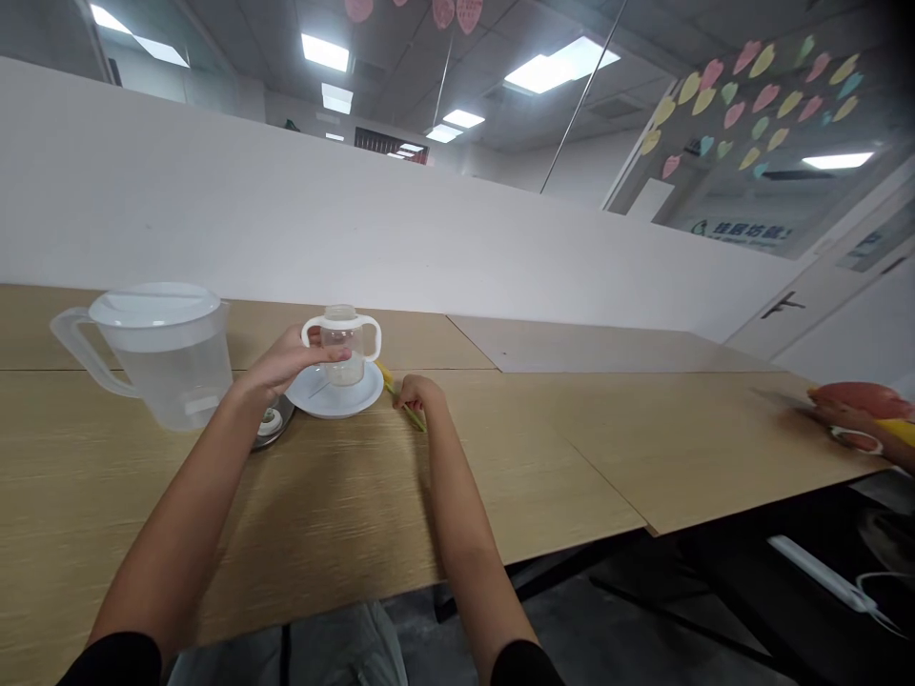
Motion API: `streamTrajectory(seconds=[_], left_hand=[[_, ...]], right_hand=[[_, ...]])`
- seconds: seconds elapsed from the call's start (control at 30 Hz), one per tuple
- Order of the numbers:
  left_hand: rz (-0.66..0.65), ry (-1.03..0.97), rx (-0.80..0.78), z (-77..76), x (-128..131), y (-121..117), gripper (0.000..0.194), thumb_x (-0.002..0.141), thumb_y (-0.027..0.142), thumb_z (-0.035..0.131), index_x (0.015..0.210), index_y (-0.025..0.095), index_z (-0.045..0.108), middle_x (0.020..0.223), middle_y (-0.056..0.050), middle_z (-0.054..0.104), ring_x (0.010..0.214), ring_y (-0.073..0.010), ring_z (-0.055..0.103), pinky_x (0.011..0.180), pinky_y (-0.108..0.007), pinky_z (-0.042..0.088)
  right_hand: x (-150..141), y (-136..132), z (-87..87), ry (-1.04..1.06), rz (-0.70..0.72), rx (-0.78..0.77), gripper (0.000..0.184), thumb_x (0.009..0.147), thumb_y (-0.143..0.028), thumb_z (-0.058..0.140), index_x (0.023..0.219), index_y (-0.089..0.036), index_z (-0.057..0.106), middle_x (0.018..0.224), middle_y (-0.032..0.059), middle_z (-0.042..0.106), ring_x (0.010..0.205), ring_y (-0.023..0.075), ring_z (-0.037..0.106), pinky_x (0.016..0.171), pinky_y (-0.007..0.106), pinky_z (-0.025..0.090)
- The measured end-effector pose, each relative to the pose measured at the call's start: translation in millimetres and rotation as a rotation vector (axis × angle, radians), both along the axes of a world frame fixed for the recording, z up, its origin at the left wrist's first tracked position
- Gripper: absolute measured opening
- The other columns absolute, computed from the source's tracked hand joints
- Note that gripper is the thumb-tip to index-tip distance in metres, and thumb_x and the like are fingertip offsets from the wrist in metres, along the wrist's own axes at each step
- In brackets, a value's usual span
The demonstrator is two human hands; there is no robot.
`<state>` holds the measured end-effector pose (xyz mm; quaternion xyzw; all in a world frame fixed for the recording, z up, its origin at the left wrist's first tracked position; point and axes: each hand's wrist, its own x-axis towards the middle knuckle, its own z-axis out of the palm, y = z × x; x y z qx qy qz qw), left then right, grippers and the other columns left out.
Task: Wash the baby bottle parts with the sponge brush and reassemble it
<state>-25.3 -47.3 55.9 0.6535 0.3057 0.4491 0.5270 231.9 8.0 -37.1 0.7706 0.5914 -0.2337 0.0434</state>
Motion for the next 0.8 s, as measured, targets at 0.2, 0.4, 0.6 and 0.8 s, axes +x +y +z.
streamTrajectory(seconds=[0.2,0.4,0.6,0.8], left_hand=[[-0.036,0.286,0.126,4.0,4,-12,0.055,0.06,0.041,0.082,0.107,0.017,0.068,0.108,-0.008,0.071,0.104,-0.0251,0.064,0.088,-0.032,0.05],[-0.07,0.651,0.284,3.8,3,-13,0.054,0.058,0.045,0.078,0.103,0.018,0.065,0.104,-0.003,0.07,0.096,-0.0245,0.064,0.081,-0.03,0.048],[-0.03,1.024,0.456,-14.8,16,-10,0.057,0.057,0.043,0.073,0.104,0.018,0.056,0.11,-0.005,0.066,0.1,-0.0263,0.061,0.081,-0.031,0.043],[-0.071,1.07,0.49,-19.7,21,-13,0.055,0.061,0.046,0.069,0.106,0.019,0.052,0.113,-0.005,0.064,0.102,-0.0255,0.059,0.081,-0.03,0.043]], right_hand=[[0,3,-2.7,0.009,-0.003,-0.017,0.019,0.074,-0.025,0.079,0.067,-0.011,0.068,0.056,0.0,0.06,0.06,0.0131,0.063,0.061,0.022,0.049],[-2,5,-1.8,-0.008,0.01,-0.033,0.017,0.073,-0.023,0.08,0.071,-0.01,0.07,0.058,0.0023,0.064,0.064,0.0147,0.065,0.064,0.023,0.051],[0,10,-9.4,-0.013,0.023,-0.031,0.024,0.065,-0.028,0.085,0.073,-0.01,0.072,0.065,0.0049,0.069,0.065,0.0158,0.067,0.064,0.023,0.052],[1,14,-13.5,-0.021,0.032,-0.037,0.019,0.071,-0.027,0.081,0.071,-0.01,0.071,0.061,0.0038,0.067,0.064,0.0154,0.067,0.066,0.023,0.052]])
